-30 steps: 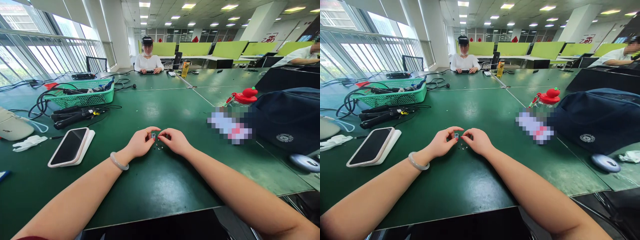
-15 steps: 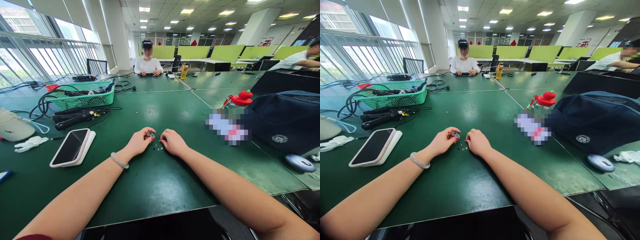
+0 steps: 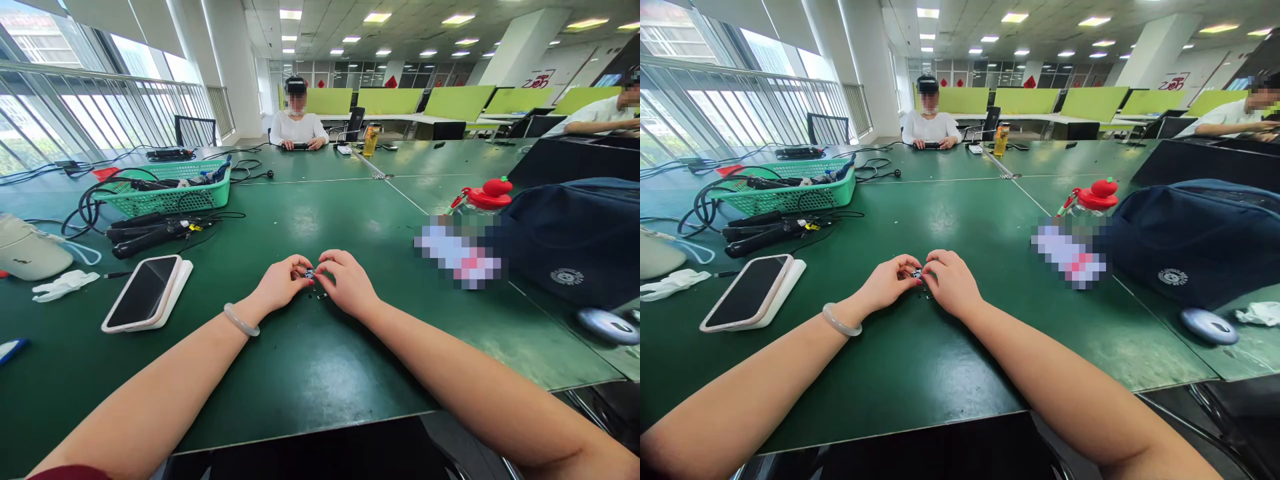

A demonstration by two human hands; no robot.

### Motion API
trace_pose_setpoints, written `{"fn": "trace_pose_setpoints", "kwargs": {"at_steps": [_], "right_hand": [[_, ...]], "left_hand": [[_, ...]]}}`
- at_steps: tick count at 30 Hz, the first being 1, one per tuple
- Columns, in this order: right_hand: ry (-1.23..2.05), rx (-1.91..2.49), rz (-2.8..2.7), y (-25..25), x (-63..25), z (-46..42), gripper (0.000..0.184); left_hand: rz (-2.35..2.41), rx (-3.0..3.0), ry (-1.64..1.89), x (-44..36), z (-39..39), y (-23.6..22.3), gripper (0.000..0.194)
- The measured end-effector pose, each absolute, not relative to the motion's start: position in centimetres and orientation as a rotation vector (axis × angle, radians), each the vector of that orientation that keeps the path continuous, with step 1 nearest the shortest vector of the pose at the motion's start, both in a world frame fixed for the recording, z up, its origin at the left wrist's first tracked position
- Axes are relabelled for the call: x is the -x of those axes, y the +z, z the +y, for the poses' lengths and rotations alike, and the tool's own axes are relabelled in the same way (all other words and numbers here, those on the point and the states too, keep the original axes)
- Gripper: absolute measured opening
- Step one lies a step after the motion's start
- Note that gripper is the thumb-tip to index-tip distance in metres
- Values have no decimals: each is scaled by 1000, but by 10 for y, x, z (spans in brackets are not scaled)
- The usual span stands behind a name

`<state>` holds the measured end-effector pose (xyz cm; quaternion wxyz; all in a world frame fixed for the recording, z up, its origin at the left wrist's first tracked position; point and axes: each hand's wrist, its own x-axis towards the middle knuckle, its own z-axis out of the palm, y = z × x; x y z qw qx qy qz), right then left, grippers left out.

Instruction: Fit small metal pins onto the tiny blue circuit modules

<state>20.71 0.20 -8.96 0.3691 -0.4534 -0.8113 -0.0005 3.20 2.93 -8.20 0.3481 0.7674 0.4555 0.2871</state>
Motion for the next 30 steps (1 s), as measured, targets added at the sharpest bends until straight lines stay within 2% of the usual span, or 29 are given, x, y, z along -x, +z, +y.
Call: {"fn": "trace_pose_setpoints", "kwargs": {"at_steps": [9,30], "right_hand": [[-174,1165,-2254,-86,-206,1,19],[-133,1123,-2212,-88,-210,2,11]], "left_hand": [[1084,-1974,716,-34,27,-81,22],[1088,-1964,738,-32,31,-83,24]]}}
